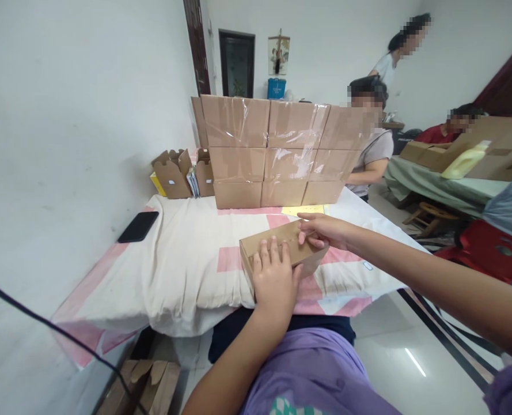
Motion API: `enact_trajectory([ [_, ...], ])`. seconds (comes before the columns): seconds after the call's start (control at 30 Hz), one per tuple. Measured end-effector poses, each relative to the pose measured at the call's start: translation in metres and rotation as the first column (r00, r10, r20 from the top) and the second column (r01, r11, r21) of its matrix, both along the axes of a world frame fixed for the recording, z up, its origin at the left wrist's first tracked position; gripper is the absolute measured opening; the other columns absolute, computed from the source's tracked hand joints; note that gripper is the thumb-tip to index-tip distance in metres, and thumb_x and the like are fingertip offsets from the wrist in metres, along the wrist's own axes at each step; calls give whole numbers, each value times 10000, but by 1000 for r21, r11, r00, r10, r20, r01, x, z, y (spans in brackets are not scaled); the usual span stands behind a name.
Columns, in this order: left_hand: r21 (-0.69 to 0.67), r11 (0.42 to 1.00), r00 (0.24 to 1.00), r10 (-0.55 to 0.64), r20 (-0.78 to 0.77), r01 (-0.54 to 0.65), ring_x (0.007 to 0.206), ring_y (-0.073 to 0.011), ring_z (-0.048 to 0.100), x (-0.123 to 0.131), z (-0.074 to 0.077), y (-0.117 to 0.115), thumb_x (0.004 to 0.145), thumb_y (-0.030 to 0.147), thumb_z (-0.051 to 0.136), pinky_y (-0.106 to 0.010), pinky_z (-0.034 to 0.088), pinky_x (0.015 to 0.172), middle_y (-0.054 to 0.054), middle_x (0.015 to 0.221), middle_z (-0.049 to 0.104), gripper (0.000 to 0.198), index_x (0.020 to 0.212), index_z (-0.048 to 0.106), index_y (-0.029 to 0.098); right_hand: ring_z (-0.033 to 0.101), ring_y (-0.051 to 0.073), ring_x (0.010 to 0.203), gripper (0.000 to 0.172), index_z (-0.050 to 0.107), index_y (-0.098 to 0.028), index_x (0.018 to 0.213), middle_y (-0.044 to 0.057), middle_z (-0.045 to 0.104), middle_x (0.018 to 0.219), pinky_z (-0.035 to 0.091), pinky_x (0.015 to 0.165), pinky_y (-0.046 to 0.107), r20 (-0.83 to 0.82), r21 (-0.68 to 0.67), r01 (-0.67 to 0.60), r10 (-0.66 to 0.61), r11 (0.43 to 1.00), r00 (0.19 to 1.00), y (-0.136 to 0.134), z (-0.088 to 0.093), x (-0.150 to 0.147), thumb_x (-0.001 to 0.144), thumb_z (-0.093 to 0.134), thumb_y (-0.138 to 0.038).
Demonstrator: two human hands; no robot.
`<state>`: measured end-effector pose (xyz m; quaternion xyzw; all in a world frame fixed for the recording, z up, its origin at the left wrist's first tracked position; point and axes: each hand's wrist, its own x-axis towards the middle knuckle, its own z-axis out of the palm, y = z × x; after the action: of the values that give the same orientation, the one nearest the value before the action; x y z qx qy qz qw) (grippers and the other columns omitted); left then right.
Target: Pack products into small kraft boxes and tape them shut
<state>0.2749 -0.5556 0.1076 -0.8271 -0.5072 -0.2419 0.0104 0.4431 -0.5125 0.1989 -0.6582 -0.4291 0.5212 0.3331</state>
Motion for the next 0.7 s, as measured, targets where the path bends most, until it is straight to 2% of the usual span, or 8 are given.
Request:
enact_trajectory([
  [0.17, -10, 1000, 1000, -9, -11, 9, 1444, -372, 440, -2, 2, 1, 978, 465, 534, -535, 419, 1128, -136, 1570, 473, 576, 1477, 526, 176, 394, 80, 319, 688, 232, -99, 1575, 2, 682, 581, 209, 385, 201, 53, -38, -20, 22, 999, 998, -3, 1, 1, 941, 497, -110],
  [0.47, -22, 997, 996, -80, -36, 79, 1484, -353, 385, -3, 5, 3, 962, 477, 559, -534, 356, 1198, -121, 1590, 437, 632, 1481, 507, 121, 387, 85, 313, 676, 298, -104, 1518, 4, 692, 605, 210, 377, 207, 8, -8, 3, -3, 1000, 1000, -5, 3, 2, 878, 511, -73],
  [0.6, -21, 1000, 998, -22, -52, 21, 1468, -368, 409, 6, 2, 1, 965, 424, 572, -547, 375, 1181, -142, 1586, 436, 611, 1485, 502, 113, 389, 81, 307, 706, 316, -130, 1513, -6, 691, 595, 194, 373, 204, 25, -31, -7, 8, 999, 1000, -2, -3, 6, 855, 569, -102],
  [0.7, -47, 999, 997, 13, -80, -17, 1443, -399, 436, 16, 5, -1, 962, 371, 586, -577, 409, 1142, -181, 1569, 443, 585, 1474, 513, 97, 399, 89, 311, 776, 245, -126, 1567, 4, 699, 590, 183, 376, 207, 51, -23, -15, 17, 1000, 999, 1, -7, 9, 853, 546, -94],
])
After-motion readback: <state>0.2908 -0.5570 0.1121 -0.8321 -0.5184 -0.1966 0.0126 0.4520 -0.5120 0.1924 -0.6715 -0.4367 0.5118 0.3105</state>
